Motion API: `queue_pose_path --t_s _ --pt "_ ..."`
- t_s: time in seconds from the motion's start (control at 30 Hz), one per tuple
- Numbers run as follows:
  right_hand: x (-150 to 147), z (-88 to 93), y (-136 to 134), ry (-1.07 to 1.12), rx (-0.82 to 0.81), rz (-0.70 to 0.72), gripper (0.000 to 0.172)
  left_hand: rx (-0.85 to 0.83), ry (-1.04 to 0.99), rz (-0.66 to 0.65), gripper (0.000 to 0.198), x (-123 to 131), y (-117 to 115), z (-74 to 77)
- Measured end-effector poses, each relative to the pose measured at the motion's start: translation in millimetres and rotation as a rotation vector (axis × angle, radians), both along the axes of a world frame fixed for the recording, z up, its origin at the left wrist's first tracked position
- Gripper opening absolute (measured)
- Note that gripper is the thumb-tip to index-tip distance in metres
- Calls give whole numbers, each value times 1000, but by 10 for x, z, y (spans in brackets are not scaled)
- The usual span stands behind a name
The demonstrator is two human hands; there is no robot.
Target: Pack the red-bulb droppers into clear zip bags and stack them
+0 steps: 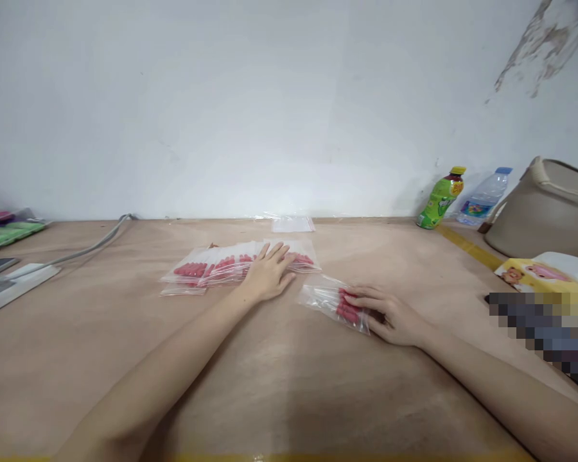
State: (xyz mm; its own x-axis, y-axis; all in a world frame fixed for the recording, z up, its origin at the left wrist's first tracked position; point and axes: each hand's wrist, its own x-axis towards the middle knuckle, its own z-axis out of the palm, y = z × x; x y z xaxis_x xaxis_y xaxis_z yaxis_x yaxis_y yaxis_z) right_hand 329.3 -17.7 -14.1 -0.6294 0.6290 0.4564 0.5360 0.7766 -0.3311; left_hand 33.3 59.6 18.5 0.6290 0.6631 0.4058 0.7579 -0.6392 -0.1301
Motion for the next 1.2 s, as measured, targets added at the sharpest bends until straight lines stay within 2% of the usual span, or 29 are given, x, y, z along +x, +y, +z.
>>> queue_pose_path --t_s 0.1,0.17,0.23,0.3,0.57,0.7,0.8,0.87,0.93,1.03,1.1,1.2 --pt "114 -34 -5 -14 81 -157 30 -85 59 85 53 111 205 9" --pt "108 -62 16 -2 86 -290 20 -138 77 119 50 134 285 -22" --pt "46 -85 63 34 58 -398 14 -157 76 134 47 111 308 -65" --pt "-51 -96 146 71 35 -438 13 -159 72 141 45 54 283 -99" --pt "-636 -50 705 101 -43 -313 14 -134 67 140 41 -366 88 -119" --pt "-833 -36 811 119 -24 -282 16 -48 41 136 40 -529 -20 -118" --pt "-767 -10 764 109 30 -217 32 26 -25 25 50 -452 -122 -87" --pt "-656 10 715 71 69 -150 42 13 -66 -73 56 -314 -157 -66" --pt "-546 15 680 43 91 -129 45 -10 -72 -147 48 -154 -147 -57" --pt "-451 -25 680 81 92 -214 43 -48 -40 -221 32 40 -74 -72" --pt "-441 -68 704 139 68 -255 35 -71 -32 -230 30 109 -26 -97" --pt "-466 -101 729 221 24 -233 21 -80 -55 -203 29 128 4 -147"
